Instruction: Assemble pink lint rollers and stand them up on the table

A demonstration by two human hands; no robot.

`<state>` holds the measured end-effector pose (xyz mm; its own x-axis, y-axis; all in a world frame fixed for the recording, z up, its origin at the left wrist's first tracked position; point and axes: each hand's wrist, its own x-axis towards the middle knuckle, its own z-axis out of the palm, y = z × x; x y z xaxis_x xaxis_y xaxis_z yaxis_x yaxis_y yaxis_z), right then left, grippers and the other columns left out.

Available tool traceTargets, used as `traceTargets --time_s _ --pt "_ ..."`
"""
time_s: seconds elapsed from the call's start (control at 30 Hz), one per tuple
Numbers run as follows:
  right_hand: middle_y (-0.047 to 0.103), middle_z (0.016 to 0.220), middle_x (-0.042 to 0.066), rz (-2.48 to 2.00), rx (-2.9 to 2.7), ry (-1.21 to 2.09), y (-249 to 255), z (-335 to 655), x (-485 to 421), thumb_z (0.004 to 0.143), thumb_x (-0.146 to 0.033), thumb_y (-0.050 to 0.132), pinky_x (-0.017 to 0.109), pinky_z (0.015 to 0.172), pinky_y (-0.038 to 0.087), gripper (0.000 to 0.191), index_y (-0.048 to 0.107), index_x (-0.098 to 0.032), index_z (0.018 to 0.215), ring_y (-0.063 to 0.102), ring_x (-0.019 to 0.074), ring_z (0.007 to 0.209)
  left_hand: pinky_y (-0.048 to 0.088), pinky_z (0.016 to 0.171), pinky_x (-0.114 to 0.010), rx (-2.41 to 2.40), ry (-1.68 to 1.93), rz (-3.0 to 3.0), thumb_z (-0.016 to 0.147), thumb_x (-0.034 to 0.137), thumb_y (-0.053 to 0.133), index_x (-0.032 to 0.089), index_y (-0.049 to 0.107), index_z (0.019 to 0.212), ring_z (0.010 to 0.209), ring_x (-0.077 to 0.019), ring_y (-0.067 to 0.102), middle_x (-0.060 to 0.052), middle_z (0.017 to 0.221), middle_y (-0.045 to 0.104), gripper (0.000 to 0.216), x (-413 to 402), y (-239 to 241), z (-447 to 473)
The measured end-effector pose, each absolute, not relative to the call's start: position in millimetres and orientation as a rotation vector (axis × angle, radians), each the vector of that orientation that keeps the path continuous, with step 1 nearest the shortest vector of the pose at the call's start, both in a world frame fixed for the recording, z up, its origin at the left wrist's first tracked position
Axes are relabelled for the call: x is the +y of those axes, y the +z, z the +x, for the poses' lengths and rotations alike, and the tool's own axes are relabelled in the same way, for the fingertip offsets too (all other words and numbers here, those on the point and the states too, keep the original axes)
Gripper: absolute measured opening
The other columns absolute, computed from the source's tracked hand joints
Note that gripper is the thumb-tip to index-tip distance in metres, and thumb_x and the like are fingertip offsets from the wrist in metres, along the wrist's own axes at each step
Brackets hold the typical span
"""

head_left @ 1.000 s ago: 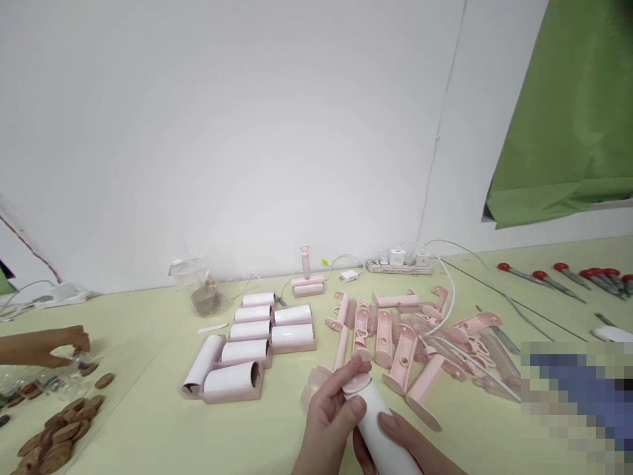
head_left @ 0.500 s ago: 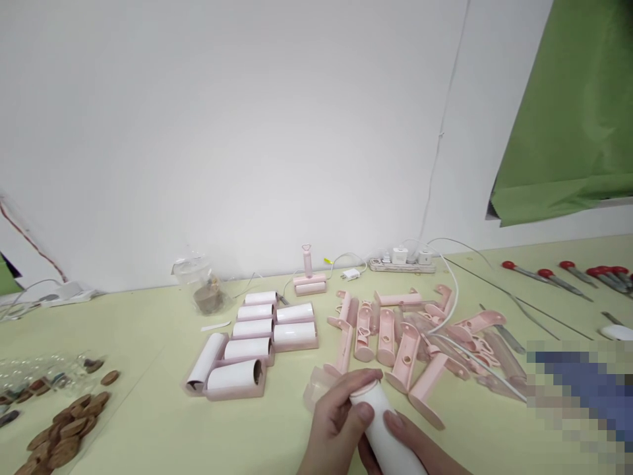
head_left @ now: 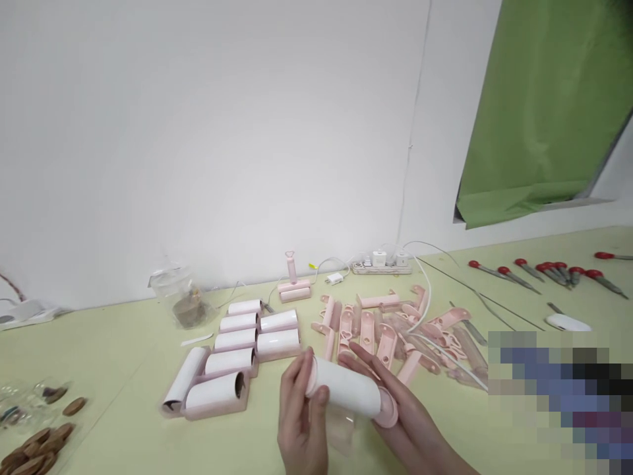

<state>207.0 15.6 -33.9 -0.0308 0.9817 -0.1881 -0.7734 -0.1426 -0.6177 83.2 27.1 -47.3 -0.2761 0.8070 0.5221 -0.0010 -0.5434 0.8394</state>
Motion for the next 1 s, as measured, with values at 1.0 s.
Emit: traceTargets --time_s 1.0 --pt "0.056 0.093 0.004 -0.720 -0.389 1.405 -11.4 187.0 12.6 0.070 -0.052 0.059 0.027 0.064 0.048 0.048 0.046 -0.020 0.103 0.055 0.0220 0.082 0.035 0.097 -0.036 0.716 1.863 1.548 0.080 0.036 0.051 0.022 0.061 0.099 0.111 -0.0223 0.046 -0.010 0.113 0.055 0.026 11.0 -31.7 103.3"
